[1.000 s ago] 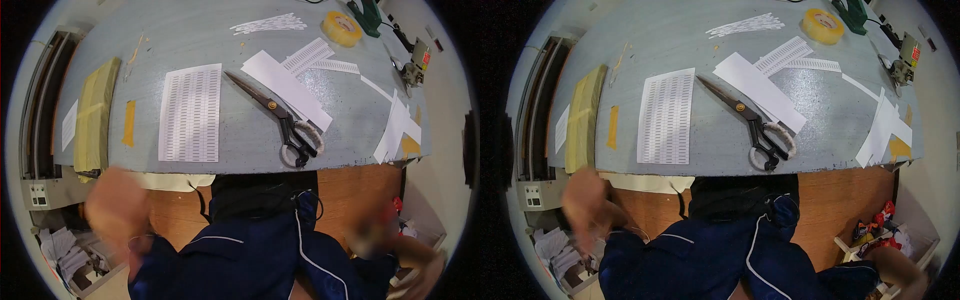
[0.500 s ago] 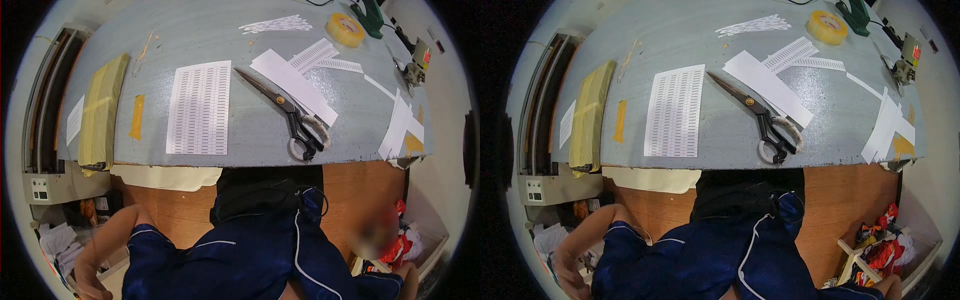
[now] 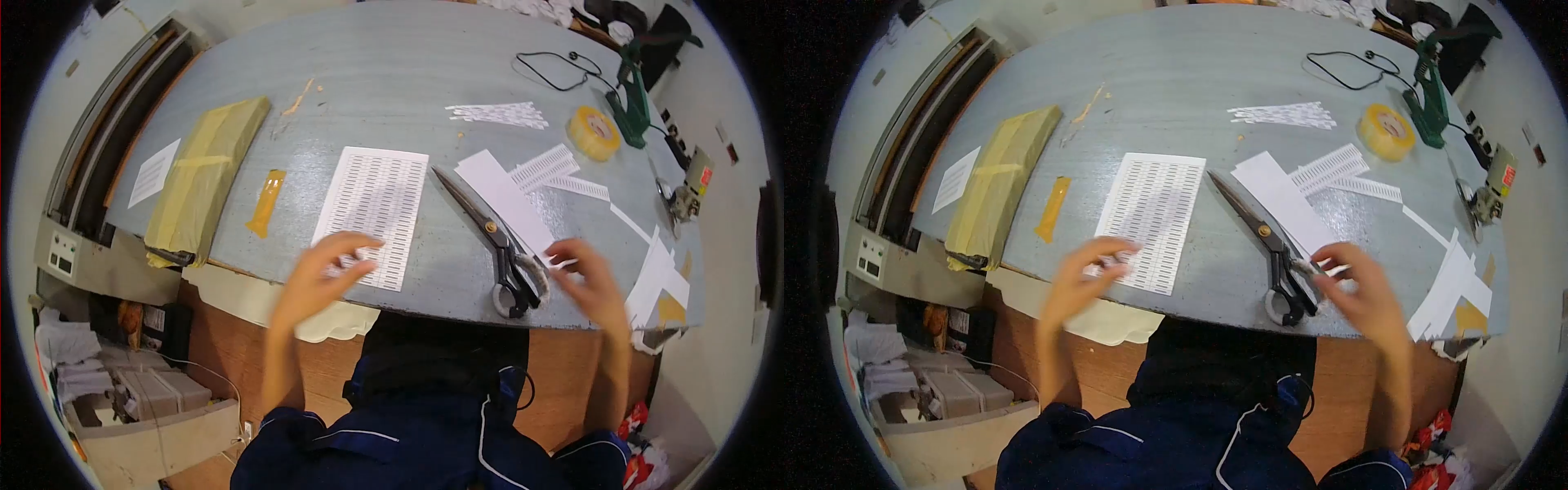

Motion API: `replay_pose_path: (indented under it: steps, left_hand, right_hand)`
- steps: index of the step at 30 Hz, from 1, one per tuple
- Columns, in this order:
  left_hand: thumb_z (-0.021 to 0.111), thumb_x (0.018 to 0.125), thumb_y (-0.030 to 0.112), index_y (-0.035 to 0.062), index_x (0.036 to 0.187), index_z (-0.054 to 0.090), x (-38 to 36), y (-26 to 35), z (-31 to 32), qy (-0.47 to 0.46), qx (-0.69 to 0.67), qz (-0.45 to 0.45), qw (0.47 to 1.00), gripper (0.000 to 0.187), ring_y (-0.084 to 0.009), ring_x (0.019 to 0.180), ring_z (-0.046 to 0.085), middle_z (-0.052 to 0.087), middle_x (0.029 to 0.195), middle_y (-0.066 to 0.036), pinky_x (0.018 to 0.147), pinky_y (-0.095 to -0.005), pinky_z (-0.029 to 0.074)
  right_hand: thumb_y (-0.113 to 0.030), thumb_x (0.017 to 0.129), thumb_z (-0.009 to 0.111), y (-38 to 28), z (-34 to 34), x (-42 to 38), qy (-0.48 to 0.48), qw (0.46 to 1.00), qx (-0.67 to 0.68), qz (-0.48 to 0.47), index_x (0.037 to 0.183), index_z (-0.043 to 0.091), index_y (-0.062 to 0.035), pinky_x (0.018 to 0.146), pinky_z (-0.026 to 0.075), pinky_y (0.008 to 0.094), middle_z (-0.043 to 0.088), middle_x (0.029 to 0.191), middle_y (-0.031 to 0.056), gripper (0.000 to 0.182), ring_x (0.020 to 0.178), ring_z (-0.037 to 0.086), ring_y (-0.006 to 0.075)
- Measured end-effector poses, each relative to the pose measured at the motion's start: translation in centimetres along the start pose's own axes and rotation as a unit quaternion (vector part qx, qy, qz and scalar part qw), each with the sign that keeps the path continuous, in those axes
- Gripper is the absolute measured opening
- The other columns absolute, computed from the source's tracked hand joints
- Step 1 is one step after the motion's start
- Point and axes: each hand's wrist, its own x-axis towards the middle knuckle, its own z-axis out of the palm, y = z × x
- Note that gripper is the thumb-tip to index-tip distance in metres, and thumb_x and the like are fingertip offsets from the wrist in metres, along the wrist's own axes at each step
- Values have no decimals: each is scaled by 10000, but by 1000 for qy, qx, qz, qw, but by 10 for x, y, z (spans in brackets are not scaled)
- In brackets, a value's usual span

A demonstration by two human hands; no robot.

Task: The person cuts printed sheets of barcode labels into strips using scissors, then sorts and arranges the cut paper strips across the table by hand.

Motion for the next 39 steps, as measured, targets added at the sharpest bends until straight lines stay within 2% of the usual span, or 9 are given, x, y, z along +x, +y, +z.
replay_pose_path:
  steps: [1, 8, 13, 16, 17, 19, 22, 30, 39]
  left_hand:
    - [630, 857, 299, 41, 1110, 620, 4, -37, 25, 59, 264, 110, 956, 361, -297, 1025, 571, 605, 1150, -116, 866, -369, 453]
    - [479, 910, 452, -9, 1315, 439, 72, -87, 95, 209, 253, -3, 945, 615, -454, 1278, 319, 394, 1371, -240, 1049, -573, 210]
    - [406, 912, 530, -15, 1386, 327, 123, -63, 125, 121, 393, -143, 900, 727, -435, 1366, 170, 255, 1447, -270, 1070, -612, 92]
    - [428, 914, 496, 62, 1401, 346, 107, -86, 124, 69, 402, -23, 913, 658, -414, 1378, 159, 249, 1471, -219, 1070, -619, 85]
    - [428, 914, 496, 62, 1401, 346, 96, -91, 114, 68, 398, -21, 915, 658, -414, 1378, 159, 249, 1471, -219, 1070, -619, 85]
    - [456, 911, 452, 152, 1396, 381, 70, -101, 86, -30, 288, 128, 949, 575, -393, 1381, 165, 281, 1475, -154, 1065, -635, 74]
    - [523, 885, 396, 174, 1343, 457, 49, -97, 66, -52, 349, 120, 928, 514, -383, 1361, 218, 314, 1461, -116, 1037, -670, 101]
    - [473, 885, 532, 53, 1397, 350, 105, -82, 123, 68, 345, 8, 936, 712, -409, 1380, 147, 215, 1479, -226, 1080, -599, 78]
    - [442, 868, 605, 111, 1417, 332, 64, -72, 117, -99, 295, 183, 933, 747, -350, 1397, 149, 240, 1489, -170, 1112, -536, 78]
  right_hand:
    - [-62, 783, 631, 22, 21, 4, 32, 978, -200, -48, 971, 555, -1, 796, 459, 350, 578, 935, 138, 212, 916, 573, 289]
    - [-56, 704, 638, 48, 85, -5, 99, 945, -312, -21, 1028, 496, 63, 840, 427, 409, 498, 1032, 216, 373, 984, 490, 382]
    - [-62, 700, 637, 54, 85, -6, 115, 947, -301, -6, 1089, 498, 97, 844, 445, 418, 521, 1003, 230, 443, 973, 506, 396]
    - [-72, 708, 659, 55, 64, -9, 75, 963, -257, 26, 1056, 528, 102, 737, 494, 378, 579, 870, 186, 412, 817, 594, 338]
    - [-81, 721, 669, 55, 52, -14, 24, 987, -53, 148, 1045, 544, 86, 653, 497, 354, 584, 807, 152, 386, 714, 599, 291]
    - [-97, 774, 669, 58, 37, -31, -29, 906, 303, 295, 980, 563, 32, 475, 466, 282, 581, 723, 81, 265, 543, 574, 161]
    - [-143, 787, 683, 71, 28, -60, -136, 855, 399, 302, 911, 550, 9, 435, 437, 267, 570, 685, 72, 237, 523, 562, 147]
    - [-412, 809, 693, 61, 24, -98, -169, 814, 415, 369, 982, 561, 17, 514, 471, 282, 590, 772, 92, 481, 609, 593, 174]
    - [-465, 797, 686, 69, 28, -117, -290, 821, 361, 335, 1058, 533, -8, 669, 479, 302, 550, 805, 68, 548, 694, 592, 177]
